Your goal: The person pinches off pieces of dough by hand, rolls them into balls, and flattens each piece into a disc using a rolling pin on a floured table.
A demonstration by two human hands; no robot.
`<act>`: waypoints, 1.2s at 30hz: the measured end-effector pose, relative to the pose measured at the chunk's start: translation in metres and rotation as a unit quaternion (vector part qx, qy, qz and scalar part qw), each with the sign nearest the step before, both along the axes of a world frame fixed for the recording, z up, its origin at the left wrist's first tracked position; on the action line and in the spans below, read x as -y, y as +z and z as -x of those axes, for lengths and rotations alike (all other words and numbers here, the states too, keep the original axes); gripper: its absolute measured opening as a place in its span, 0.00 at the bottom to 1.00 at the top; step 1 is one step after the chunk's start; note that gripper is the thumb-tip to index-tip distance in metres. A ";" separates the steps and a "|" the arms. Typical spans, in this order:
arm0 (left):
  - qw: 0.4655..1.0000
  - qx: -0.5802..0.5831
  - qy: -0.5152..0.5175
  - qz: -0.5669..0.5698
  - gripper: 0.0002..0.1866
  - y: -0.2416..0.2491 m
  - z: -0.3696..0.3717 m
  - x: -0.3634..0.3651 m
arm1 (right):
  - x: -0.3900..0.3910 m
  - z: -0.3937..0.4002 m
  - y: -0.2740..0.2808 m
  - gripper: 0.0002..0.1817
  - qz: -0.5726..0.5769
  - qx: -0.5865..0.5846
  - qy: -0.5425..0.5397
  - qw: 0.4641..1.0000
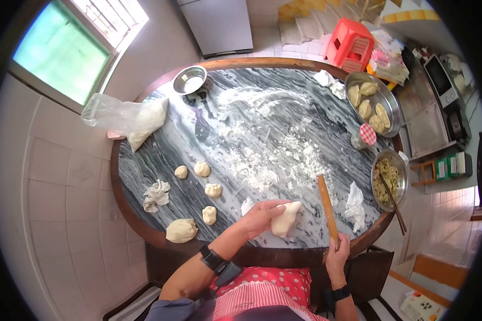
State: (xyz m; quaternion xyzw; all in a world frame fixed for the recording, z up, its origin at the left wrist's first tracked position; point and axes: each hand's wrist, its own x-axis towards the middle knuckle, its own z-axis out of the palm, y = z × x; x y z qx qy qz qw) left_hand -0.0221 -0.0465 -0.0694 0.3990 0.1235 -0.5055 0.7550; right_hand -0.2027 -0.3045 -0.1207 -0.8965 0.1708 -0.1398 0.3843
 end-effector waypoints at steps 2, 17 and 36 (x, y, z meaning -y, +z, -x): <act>0.999 0.035 0.029 0.024 0.23 0.004 -0.009 -0.009 | 0.001 -0.003 0.002 0.11 -0.022 -0.027 -0.004 0.999; 0.956 0.113 0.267 0.035 0.26 -0.008 -0.135 -0.094 | -0.001 -0.021 0.026 0.11 -0.011 -0.032 -0.019 0.999; 0.543 0.584 -0.046 -0.602 0.16 -0.036 -0.025 -0.120 | -0.022 -0.035 0.012 0.14 -0.077 -0.083 0.027 0.993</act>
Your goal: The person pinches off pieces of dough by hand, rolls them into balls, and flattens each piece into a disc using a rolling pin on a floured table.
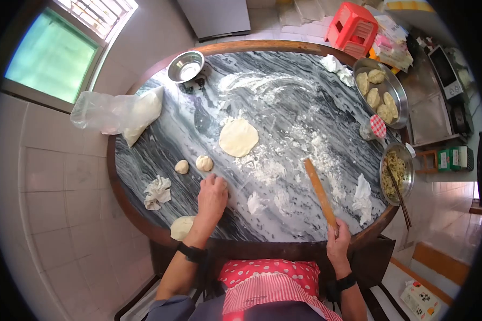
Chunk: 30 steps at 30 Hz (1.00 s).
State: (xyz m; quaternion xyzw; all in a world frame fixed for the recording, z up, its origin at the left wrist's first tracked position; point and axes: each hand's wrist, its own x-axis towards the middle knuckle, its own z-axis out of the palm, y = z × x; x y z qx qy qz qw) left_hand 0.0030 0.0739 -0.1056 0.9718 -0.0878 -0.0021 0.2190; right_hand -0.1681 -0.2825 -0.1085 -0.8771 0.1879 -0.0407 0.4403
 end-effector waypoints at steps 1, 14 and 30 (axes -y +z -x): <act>1.000 -0.021 0.005 -0.012 0.16 -0.002 -0.004 0.000 | -0.001 0.001 0.000 0.14 0.006 0.014 -0.002 1.000; 0.848 -0.300 0.023 0.437 0.15 0.013 0.036 0.076 | 0.006 0.049 0.022 0.13 -0.021 0.034 -0.066 0.997; 0.984 0.058 -0.166 -0.005 0.36 -0.034 0.051 0.163 | 0.017 0.090 0.037 0.12 -0.009 0.034 -0.073 0.997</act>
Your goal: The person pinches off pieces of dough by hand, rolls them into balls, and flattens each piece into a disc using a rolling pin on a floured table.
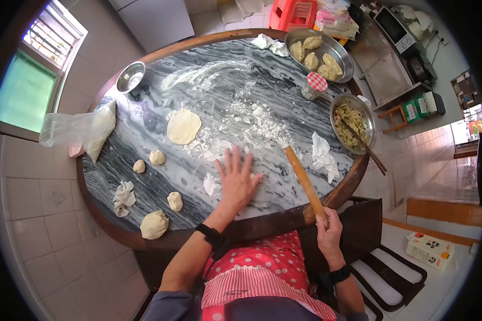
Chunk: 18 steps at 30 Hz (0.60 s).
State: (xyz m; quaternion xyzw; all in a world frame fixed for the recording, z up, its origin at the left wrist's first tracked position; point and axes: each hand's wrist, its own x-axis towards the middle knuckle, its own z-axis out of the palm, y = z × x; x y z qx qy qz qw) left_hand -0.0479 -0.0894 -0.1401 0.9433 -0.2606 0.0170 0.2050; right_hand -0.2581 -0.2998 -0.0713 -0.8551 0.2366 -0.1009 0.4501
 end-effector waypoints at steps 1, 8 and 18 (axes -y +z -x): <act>0.998 0.039 0.051 0.012 0.33 0.005 -0.001 -0.003 | 0.002 0.003 0.001 0.12 0.002 0.000 0.000 1.000; 0.971 -0.143 0.100 0.164 0.20 0.010 -0.003 -0.061 | 0.003 0.016 -0.006 0.12 -0.008 0.010 -0.021 1.000; 0.873 -0.408 0.096 0.249 0.24 0.026 0.017 -0.007 | -0.011 -0.043 -0.002 0.13 0.035 0.047 0.054 0.997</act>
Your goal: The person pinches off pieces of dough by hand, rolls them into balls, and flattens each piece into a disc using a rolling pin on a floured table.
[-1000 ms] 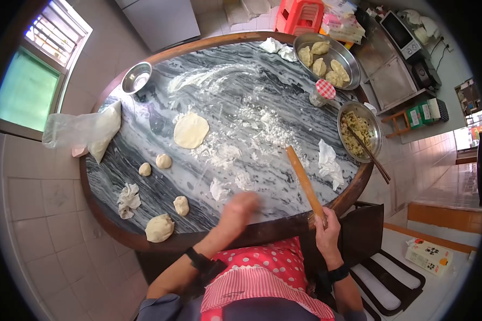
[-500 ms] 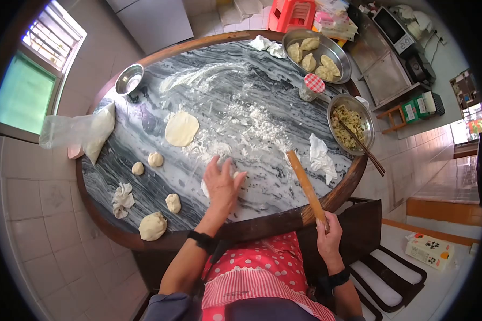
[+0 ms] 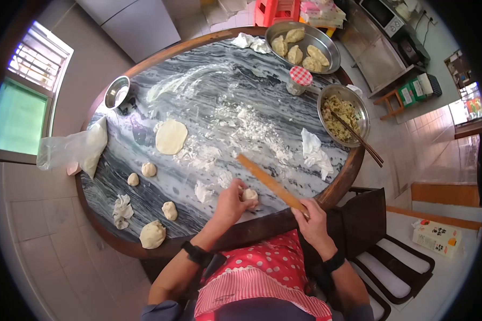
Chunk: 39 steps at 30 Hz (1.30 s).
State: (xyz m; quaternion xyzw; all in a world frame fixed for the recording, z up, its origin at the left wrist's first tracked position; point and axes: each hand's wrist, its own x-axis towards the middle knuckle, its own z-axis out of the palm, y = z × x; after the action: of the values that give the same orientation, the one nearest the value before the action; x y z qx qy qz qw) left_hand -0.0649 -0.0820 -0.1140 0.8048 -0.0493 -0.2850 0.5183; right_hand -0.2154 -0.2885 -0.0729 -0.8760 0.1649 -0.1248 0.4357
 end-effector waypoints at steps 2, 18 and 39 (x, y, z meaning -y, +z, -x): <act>0.986 0.060 -0.092 -0.126 0.29 -0.005 0.002 0.007 | -0.003 -0.013 0.003 0.13 0.026 0.019 0.054 0.998; 0.867 0.305 -0.323 -0.225 0.34 0.008 -0.014 -0.026 | -0.003 -0.021 -0.024 0.21 0.144 0.010 0.181 0.973; 0.822 0.376 -0.333 -0.269 0.38 0.001 -0.051 0.004 | 0.006 -0.061 -0.043 0.27 0.319 -0.049 0.127 0.938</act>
State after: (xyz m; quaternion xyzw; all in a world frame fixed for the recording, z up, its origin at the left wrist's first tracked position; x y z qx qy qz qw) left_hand -0.0137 -0.0855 -0.1133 0.8915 -0.4270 -0.1171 0.0958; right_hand -0.1540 -0.2949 -0.1156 -0.9876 0.0248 -0.0719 0.1370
